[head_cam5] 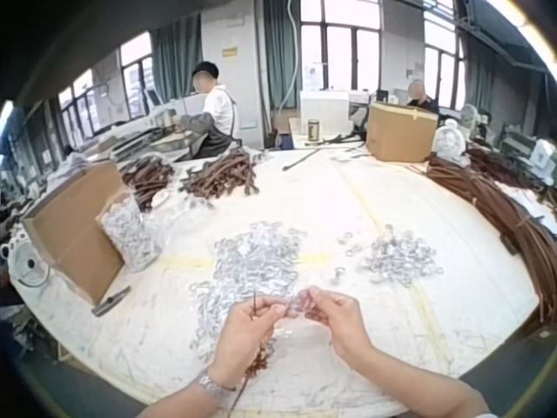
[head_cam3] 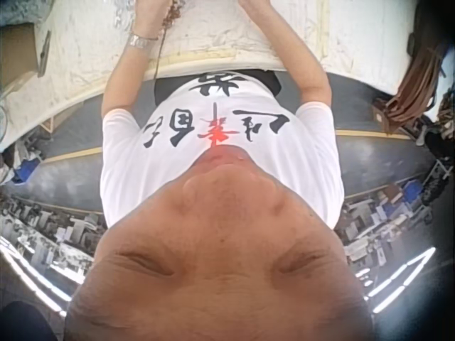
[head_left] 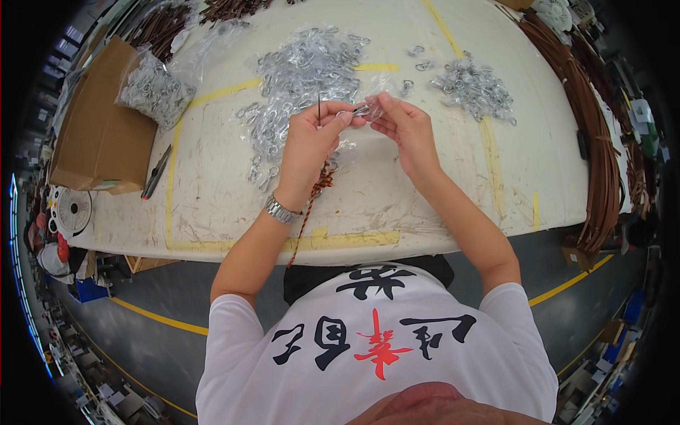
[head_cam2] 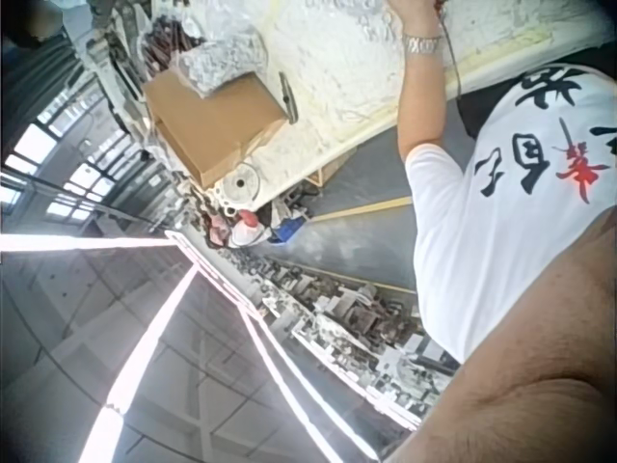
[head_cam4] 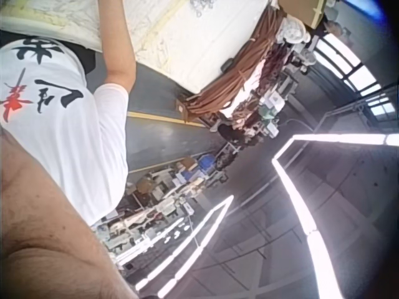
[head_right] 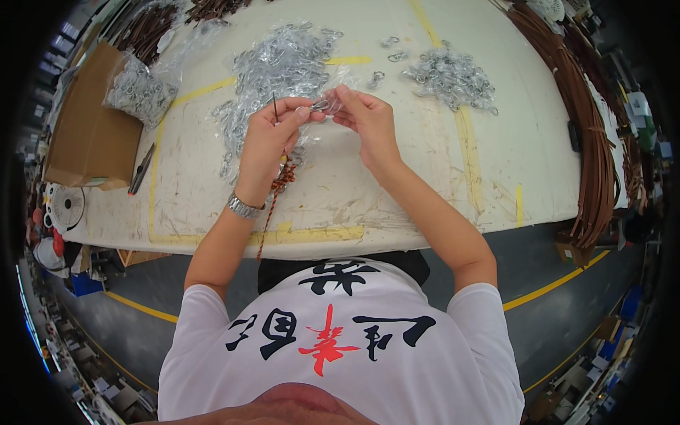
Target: The recorder is threading small metal components onto a thin cord at a workshop table.
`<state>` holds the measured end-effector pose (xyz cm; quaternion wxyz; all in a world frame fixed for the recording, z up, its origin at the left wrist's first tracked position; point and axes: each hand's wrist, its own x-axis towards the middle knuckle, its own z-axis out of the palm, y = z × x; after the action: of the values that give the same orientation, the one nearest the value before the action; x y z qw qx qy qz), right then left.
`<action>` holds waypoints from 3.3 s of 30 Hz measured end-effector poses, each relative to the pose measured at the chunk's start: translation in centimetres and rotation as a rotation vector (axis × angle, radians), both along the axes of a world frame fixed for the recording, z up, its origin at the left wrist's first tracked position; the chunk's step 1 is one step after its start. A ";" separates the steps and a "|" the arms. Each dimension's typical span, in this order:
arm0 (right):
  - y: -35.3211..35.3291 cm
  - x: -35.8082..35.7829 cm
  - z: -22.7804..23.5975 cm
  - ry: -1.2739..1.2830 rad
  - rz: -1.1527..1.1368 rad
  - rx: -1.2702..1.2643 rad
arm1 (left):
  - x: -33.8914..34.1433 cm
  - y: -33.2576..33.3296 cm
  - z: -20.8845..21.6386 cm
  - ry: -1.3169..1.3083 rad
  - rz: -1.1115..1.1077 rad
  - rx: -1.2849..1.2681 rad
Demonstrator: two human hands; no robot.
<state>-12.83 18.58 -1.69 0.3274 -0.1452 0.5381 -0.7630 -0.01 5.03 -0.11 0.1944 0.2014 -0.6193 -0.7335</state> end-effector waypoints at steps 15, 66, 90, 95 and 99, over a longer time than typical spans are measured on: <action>0.1 0.9 -0.6 -0.017 0.093 -0.050 | -0.3 2.4 -0.5 -0.006 0.073 -0.048; 1.1 -0.5 1.6 0.805 0.274 0.322 | 1.0 -1.9 1.9 -0.044 -0.347 -0.642; 2.9 -5.7 3.8 1.180 -0.239 0.580 | 0.9 -5.3 -1.0 -0.132 0.259 -1.165; 4.5 -8.3 2.3 1.360 -0.388 0.724 | 0.6 -5.4 -1.1 -0.392 0.232 -1.338; 1.8 -3.7 0.9 1.299 -0.054 0.404 | 0.7 -6.0 -1.5 -0.285 0.305 -1.314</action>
<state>-16.57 20.36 -0.81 -0.0609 -0.4963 0.7609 -0.4135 0.73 -1.00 -1.63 0.2938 0.2212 -0.9198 -0.1366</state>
